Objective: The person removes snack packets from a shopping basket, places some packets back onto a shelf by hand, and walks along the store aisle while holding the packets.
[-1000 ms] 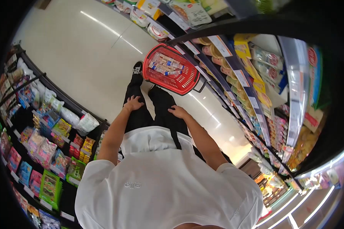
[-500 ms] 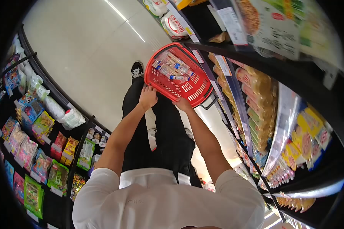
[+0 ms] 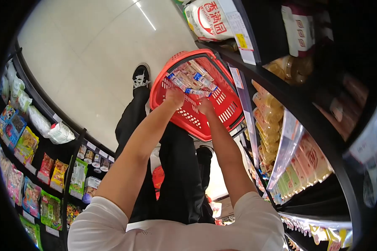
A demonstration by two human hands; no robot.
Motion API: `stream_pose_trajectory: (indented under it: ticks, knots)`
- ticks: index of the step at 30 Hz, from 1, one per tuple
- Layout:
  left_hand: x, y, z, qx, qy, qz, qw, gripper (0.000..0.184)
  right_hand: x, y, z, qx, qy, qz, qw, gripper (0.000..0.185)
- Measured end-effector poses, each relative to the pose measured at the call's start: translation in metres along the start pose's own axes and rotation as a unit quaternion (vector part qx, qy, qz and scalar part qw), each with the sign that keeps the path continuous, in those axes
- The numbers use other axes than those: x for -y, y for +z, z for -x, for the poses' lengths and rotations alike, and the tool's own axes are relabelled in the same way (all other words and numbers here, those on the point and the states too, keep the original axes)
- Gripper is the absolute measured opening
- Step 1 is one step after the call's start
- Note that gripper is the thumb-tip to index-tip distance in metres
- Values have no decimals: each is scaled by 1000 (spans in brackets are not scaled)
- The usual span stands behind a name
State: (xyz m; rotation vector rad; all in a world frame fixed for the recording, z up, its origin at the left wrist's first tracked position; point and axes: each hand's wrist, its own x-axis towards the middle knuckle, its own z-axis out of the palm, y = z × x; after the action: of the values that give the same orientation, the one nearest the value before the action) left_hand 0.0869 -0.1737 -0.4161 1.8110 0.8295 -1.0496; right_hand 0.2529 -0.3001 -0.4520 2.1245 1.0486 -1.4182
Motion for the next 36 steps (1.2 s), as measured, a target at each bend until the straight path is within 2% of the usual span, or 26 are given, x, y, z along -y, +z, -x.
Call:
stream_pose_trajectory:
  ticks: [1, 4, 6, 8, 9, 10, 11, 12, 13, 14, 15, 16, 18, 19, 20, 21, 22, 23, 24, 25, 26, 28, 29, 33, 35, 36]
  knots:
    - [0, 1, -10, 14, -7, -8, 1000, 44, -2, -7, -9, 50, 27, -9, 998, 61]
    - [0, 0, -39, 54, -56, -14, 997, 46, -9, -8, -33, 20, 60, -14, 998, 67]
    - [3, 11, -62, 69, -69, 10, 995, 47, -14, -7, -48, 2, 47, -12, 999, 72]
    - [6, 47, -108, -16, -146, -35, 989, 46, -21, -4, -61, -47, -37, -38, 998, 66]
    - [14, 85, -146, -12, -140, -29, 990, 46, -39, 10, -79, -54, -76, -54, 994, 69]
    - [25, 135, -193, -177, -170, -131, 960, 43, -41, 7, -88, -8, -4, -35, 999, 74]
    - [27, 164, -218, -336, -194, -228, 893, 40, -34, 0, -86, -42, -17, 19, 999, 75]
    - [23, 154, -212, -333, -191, -227, 895, 40, -28, -3, -87, -75, -31, 70, 994, 76]
    - [18, 108, -177, -351, -166, -72, 919, 39, -41, 10, -100, -136, -61, 63, 987, 85]
    - [17, 85, -159, -359, -140, 83, 919, 38, -43, 14, -105, -132, -58, 61, 988, 85]
    - [30, 115, -183, -440, -94, 147, 881, 35, -41, 13, -106, -166, -88, 96, 977, 87]
    - [35, 122, -191, -434, -94, 144, 884, 35, -43, 15, -108, -199, -117, 131, 964, 88]
    - [42, 136, -202, -537, -57, 174, 824, 33, -41, 20, -109, -186, -100, 131, 969, 83]
    - [45, 139, -209, -532, -56, 172, 827, 33, -39, 21, -107, -146, -88, 139, 976, 76]
    - [47, 140, -217, -473, -88, 130, 867, 33, -36, 22, -105, -106, -78, 147, 980, 70]
    - [47, 137, -227, -412, -119, 87, 899, 33, -38, 32, -103, -141, -117, 191, 964, 59]
    - [47, 138, -238, -348, -148, 43, 925, 33, -45, 44, -103, -141, -114, 190, 965, 59]
    - [42, 142, -245, -357, -211, -37, 909, 30, -52, 56, -104, -134, -136, 171, 967, 57]
    - [46, 152, -256, -356, -211, -39, 909, 30, -57, 63, -104, -127, -160, 152, 967, 54]
    - [55, 160, -262, -368, -194, -54, 908, 28, -55, 64, -100, -71, -144, 135, 978, 51]
    - [63, 166, -269, -380, -178, -70, 905, 26, -51, 65, -97, -71, -146, 133, 978, 51]
    - [59, 147, -241, -385, -172, -94, 902, 25, -44, 72, -94, -26, -59, 90, 994, 51]
    - [57, 134, -229, -390, -164, -117, 898, 24, -40, 72, -95, -15, -54, 111, 992, 46]
    - [64, 112, -215, -406, -139, -21, 903, 27, -32, 73, -89, -18, -95, 94, 991, 47]
    - [68, 106, -206, -354, -132, 87, 922, 27, -28, 72, -78, 9, -47, 82, 996, 51]
    - [66, 100, -199, -359, -130, 81, 921, 27, -21, 69, -75, 18, -24, 72, 997, 53]
